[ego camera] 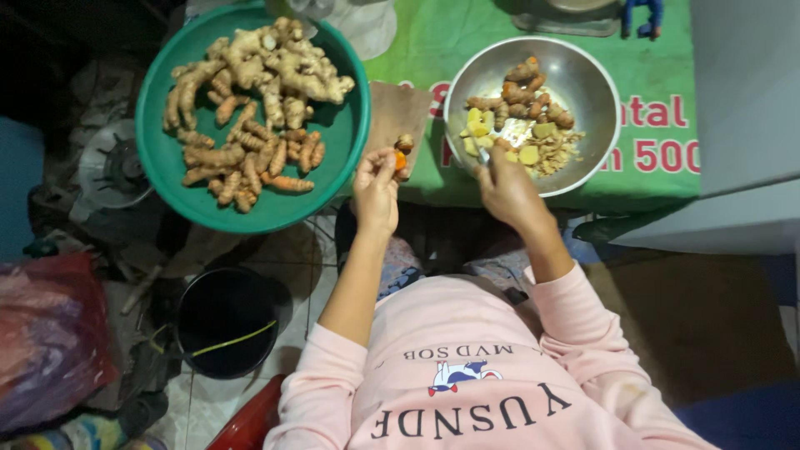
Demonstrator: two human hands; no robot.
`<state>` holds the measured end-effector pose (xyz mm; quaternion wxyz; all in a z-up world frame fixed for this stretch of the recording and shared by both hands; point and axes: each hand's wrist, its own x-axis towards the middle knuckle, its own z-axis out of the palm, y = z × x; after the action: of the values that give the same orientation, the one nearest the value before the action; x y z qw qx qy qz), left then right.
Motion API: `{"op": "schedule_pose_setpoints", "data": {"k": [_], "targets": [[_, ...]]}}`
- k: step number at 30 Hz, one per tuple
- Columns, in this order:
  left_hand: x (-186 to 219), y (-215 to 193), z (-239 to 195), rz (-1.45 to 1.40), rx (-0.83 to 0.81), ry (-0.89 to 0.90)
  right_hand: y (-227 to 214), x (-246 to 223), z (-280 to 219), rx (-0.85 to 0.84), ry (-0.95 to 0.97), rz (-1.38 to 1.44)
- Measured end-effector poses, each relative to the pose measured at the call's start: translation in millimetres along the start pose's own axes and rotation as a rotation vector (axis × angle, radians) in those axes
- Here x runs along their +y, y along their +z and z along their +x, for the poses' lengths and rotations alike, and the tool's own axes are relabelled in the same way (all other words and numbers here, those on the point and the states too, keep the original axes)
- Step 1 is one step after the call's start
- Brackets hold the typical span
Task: The person peels turmeric roots with a knife and chops them into smaller pieces on a wooden cutting board. Peeled and chopped pieces are placed into a metal bowl while unpeeled roots remain in a green tray.
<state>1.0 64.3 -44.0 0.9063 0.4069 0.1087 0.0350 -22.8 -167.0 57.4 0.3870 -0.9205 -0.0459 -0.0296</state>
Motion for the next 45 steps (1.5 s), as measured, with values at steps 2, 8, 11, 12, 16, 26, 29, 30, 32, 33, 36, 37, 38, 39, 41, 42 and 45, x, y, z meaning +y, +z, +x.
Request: {"op": "schedule_pose_setpoints", "data": {"k": [2,8,11,12,16,26,29,30,32,33,36,37,38,39,41,42,45], "targets": [[2.6,13.3,-10.9,-0.107,-0.044,-0.125,5.3,-1.3,-8.7,0.031,-0.077,0.041],[6.0,48.8,-38.6,-0.25,-0.167,-0.288,4.4,-6.8,-26.1,-0.068,0.015,0.037],[3.9,62.8,-49.5,-0.311,-0.209,-0.333,8.2,-10.0,-35.8,0.002,-0.25,0.11],[3.0,66.4,-52.5,-0.331,-0.22,-0.346,8.4,-9.3,-36.2,-0.095,-0.012,0.192],[5.0,76.5,-62.4,-0.326,-0.298,-0.371,4.7,-7.2,-33.7,-0.155,0.413,0.567],[-7.0,78.4,-67.2,-0.326,-0.232,-0.449,-22.1,-22.7,-66.6,-0.027,0.14,0.862],[-17.7,70.0,-64.1,-0.389,-0.251,-0.444,-17.6,-32.4,-74.9,-0.052,0.209,0.695],[-20.8,68.0,-62.6,-0.433,-0.278,-0.423,-16.8,-35.2,-76.9,-0.04,0.164,0.631],[-24.0,63.8,-61.3,-0.453,-0.269,-0.415,-16.1,-40.6,-79.4,-0.017,0.076,0.503],[-24.0,61.9,-60.9,-0.43,-0.232,-0.428,-16.3,-42.9,-79.6,-0.014,0.051,0.482],[-23.1,62.2,-61.7,-0.401,-0.193,-0.417,-17.8,-47.9,-79.8,-0.009,-0.012,0.423],[-21.9,63.2,-62.0,-0.398,-0.192,-0.405,-18.2,-49.5,-80.2,-0.011,-0.022,0.407],[-20.6,64.2,-62.3,-0.395,-0.189,-0.397,-18.5,-50.5,-80.6,-0.014,-0.033,0.39],[-19.3,65.1,-62.6,-0.393,-0.187,-0.39,-18.1,-51.1,-80.4,-0.008,-0.061,0.392],[-17.6,66.6,-63.9,-0.387,-0.177,-0.384,-17.2,-50.9,-80.3,0.006,-0.115,0.395],[-16.6,67.0,-64.8,-0.383,-0.172,-0.385,-17.1,-50.6,-80.7,0.008,-0.113,0.385],[-14.5,68.9,-66.4,-0.364,-0.147,-0.388,-17.1,-49.6,-80.5,0.018,-0.118,0.365]]}}
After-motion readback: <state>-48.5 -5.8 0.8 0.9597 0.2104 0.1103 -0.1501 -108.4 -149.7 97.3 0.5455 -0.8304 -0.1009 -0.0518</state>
